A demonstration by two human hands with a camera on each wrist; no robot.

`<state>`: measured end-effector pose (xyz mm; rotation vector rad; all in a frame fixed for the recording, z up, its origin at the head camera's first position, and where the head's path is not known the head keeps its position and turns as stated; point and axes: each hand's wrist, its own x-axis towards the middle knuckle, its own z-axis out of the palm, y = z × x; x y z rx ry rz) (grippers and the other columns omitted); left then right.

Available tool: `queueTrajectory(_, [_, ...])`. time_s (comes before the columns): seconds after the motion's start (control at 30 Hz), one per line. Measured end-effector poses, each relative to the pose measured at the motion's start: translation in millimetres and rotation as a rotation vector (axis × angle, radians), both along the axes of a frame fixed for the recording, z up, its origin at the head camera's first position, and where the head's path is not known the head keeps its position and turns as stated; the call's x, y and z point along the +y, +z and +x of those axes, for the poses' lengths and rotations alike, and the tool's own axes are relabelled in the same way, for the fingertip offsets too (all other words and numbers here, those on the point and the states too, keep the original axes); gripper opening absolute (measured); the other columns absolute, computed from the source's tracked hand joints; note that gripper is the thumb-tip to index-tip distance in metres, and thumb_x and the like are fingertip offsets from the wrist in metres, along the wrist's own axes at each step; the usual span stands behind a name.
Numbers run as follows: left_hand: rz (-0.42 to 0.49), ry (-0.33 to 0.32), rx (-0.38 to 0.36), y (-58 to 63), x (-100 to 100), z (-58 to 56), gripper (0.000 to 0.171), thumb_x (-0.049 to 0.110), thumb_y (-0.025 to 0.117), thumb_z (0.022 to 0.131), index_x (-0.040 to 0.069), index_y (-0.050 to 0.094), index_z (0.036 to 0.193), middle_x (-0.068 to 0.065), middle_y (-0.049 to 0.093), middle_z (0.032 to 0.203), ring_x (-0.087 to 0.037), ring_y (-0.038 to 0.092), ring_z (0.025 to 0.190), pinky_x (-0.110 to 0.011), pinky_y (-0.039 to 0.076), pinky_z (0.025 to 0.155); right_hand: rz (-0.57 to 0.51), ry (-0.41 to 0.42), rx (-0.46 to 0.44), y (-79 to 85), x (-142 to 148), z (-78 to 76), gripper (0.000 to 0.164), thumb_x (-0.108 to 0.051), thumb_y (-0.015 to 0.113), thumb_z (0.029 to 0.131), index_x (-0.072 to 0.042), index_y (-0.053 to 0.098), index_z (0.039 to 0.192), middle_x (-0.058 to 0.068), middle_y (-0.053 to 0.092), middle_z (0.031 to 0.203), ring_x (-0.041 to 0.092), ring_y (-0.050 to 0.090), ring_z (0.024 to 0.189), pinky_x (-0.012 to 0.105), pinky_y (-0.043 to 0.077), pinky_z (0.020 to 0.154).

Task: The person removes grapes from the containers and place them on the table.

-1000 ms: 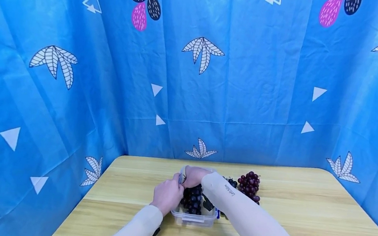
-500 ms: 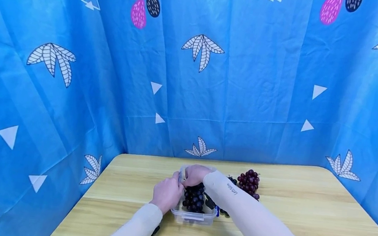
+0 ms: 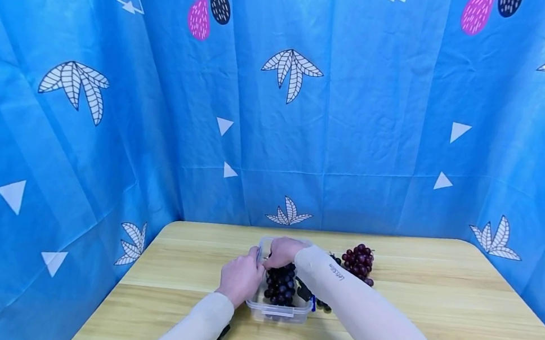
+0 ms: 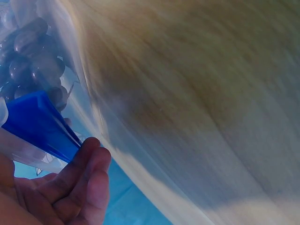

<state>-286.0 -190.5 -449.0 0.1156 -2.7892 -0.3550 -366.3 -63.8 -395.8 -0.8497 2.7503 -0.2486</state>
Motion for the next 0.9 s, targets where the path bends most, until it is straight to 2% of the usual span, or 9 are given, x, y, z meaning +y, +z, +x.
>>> queueTrajectory(0.23, [0.006, 0.001, 0.004, 0.8, 0.3, 1.7, 0.048, 0.03, 0.055, 0.096, 0.009, 0.056, 0.14, -0.018, 0.075, 0.096, -0.028, 0.065, 0.065, -0.045, 0.048, 0.052, 0.001, 0.038, 0.013, 2.7, 2.4, 0.6, 0.038, -0.04, 0.066, 0.089, -0.02, 0.045, 0.064, -0.006, 0.04, 0.063, 0.012, 0.043, 0.061, 0.028, 0.038, 0.06])
queueTrajectory(0.47, [0.003, 0.002, 0.014, -0.2, -0.2, 1.0, 0.047, 0.031, 0.056, 0.097, 0.01, 0.056, 0.139, -0.018, 0.074, 0.093, -0.028, 0.066, 0.064, -0.045, 0.048, 0.051, 0.002, 0.049, 0.017, 2.1, 5.3, -4.0, 0.032, -0.033, 0.065, 0.089, -0.018, 0.046, 0.068, -0.005, 0.042, 0.065, 0.013, 0.043, 0.06, 0.028, 0.038, 0.059])
queueTrajectory(0.67, [-0.008, 0.004, 0.012, 0.5, 0.0, 1.4, 0.048, 0.033, 0.057, 0.098, 0.009, 0.056, 0.139, -0.018, 0.074, 0.093, -0.028, 0.066, 0.065, -0.045, 0.049, 0.052, -0.021, 0.06, 0.016, 3.4, 11.6, -6.6, 0.018, -0.033, 0.065, 0.092, -0.016, 0.061, 0.087, -0.003, 0.058, 0.082, 0.014, 0.052, 0.073, 0.031, 0.045, 0.07])
queueTrajectory(0.73, [-0.013, 0.004, 0.012, 0.6, -0.2, 1.6, 0.048, 0.033, 0.057, 0.097, 0.01, 0.056, 0.139, -0.017, 0.074, 0.093, -0.029, 0.067, 0.066, -0.045, 0.05, 0.053, -0.014, 0.07, 0.03, 3.0, 13.9, -7.9, 0.019, -0.034, 0.065, 0.094, -0.017, 0.062, 0.086, -0.003, 0.058, 0.081, 0.013, 0.052, 0.073, 0.031, 0.046, 0.07])
queueTrajectory(0.9, [-0.021, 0.004, 0.016, 0.6, -1.2, 1.9, 0.048, 0.031, 0.056, 0.096, 0.011, 0.056, 0.138, -0.016, 0.074, 0.091, -0.029, 0.066, 0.066, -0.045, 0.049, 0.053, -0.048, 0.094, 0.048, 4.5, 19.9, -7.5, 0.025, -0.028, 0.066, 0.093, -0.017, 0.056, 0.073, -0.005, 0.05, 0.067, 0.012, 0.045, 0.061, 0.028, 0.04, 0.059])
